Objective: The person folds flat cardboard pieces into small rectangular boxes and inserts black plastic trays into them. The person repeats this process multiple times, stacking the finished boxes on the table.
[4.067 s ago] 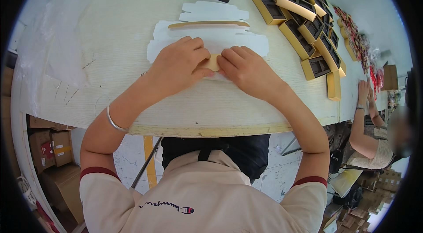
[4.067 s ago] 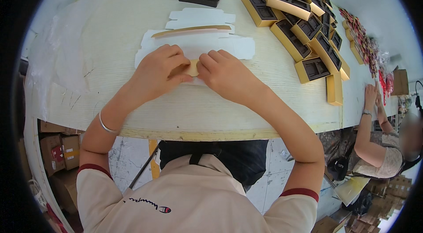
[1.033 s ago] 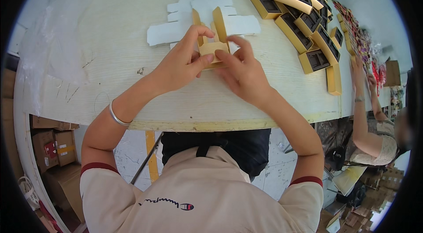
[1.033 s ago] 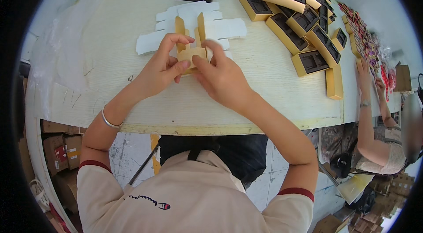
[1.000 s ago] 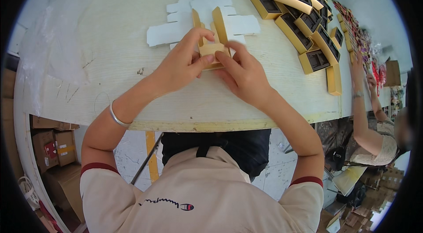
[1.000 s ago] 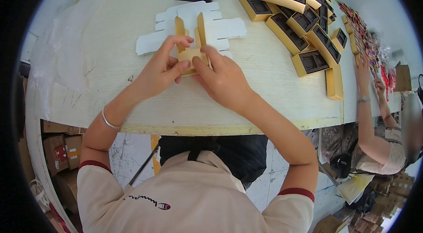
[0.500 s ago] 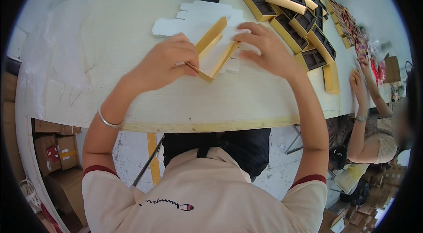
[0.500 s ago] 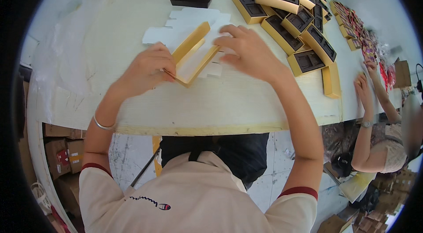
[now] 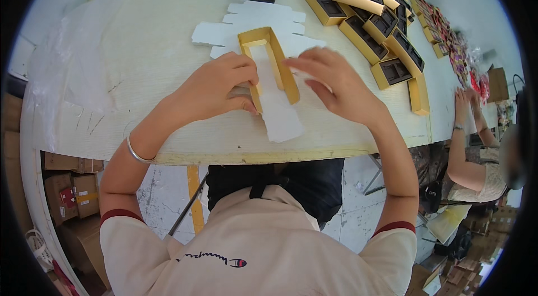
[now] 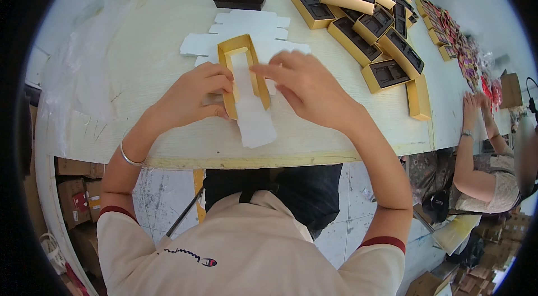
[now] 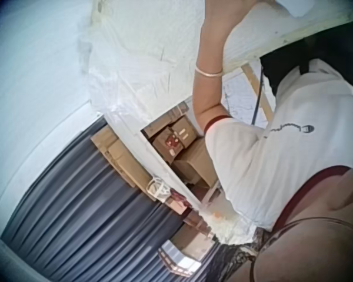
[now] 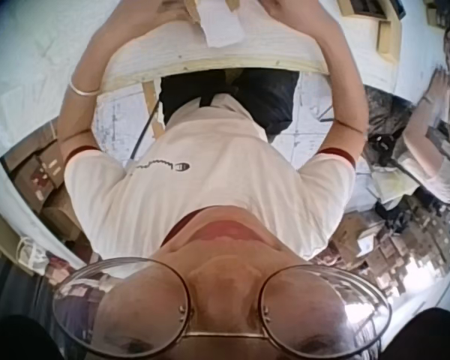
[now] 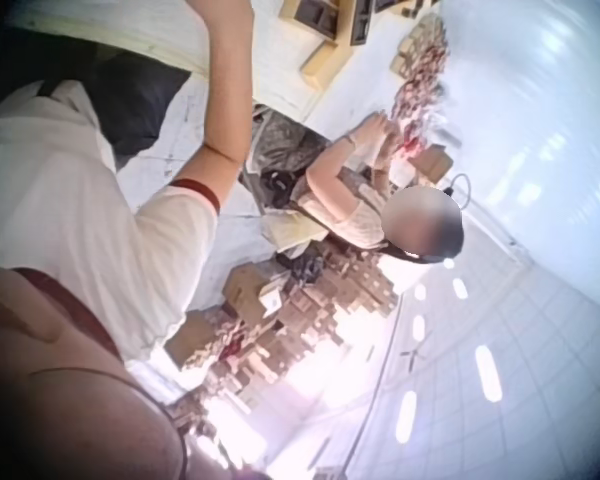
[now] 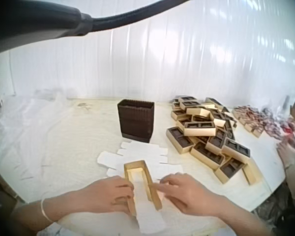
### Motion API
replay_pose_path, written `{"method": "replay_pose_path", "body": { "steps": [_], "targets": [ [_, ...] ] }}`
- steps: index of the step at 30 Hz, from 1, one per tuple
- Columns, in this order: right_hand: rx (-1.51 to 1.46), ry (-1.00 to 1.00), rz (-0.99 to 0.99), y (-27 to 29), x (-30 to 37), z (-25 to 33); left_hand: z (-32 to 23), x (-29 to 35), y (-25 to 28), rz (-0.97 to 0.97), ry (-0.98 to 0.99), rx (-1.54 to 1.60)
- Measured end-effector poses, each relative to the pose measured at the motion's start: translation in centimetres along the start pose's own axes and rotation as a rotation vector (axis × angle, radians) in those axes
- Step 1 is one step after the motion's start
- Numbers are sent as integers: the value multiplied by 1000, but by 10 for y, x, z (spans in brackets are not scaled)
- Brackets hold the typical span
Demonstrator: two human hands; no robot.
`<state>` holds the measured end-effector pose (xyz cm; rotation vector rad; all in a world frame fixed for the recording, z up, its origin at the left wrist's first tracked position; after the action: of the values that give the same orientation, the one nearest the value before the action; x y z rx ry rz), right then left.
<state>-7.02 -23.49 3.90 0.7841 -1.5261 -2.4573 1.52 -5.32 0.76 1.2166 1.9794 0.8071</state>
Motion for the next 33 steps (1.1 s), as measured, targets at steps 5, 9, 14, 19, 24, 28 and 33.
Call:
{"method": "replay_pose_path", "body": {
  "steps": [5, 9, 14, 19, 24, 28, 33],
  "targets": [
    [-57, 66, 126, -25, 6, -10, 7, -2, 0, -32, -58, -20],
    [-165, -22, 85, -43, -3, -13, 8, -3, -12, -88, 5, -35],
    [-357, -278, 0, -63, -12, -8, -3, -8, -13, -142, 178, 98],
    [-478, -480, 81, -58, -10, -3, 0, -3, -23, -207, 17, -28],
    [213, 80, 45, -31, 6, 28, 10, 6, -13, -155, 175, 177],
    [308, 183, -13, -49, 12, 29, 13, -3, -12, -86, 216, 237],
    [-50, 95, -176, -53, 2, -5, 23, -5, -13, 44, 355, 662]
  ]
}}
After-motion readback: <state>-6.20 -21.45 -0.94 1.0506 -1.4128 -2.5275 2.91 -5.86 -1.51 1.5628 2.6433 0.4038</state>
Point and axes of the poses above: each hand's wrist, its own x-axis away from the middle knuckle, its own y-axis out of the back of the hand, z = x × y, the point moved 4 cm from there along -x, towards the middle knuckle, and after that the axes turned 5 degrees about x, right-handed, at the moved point
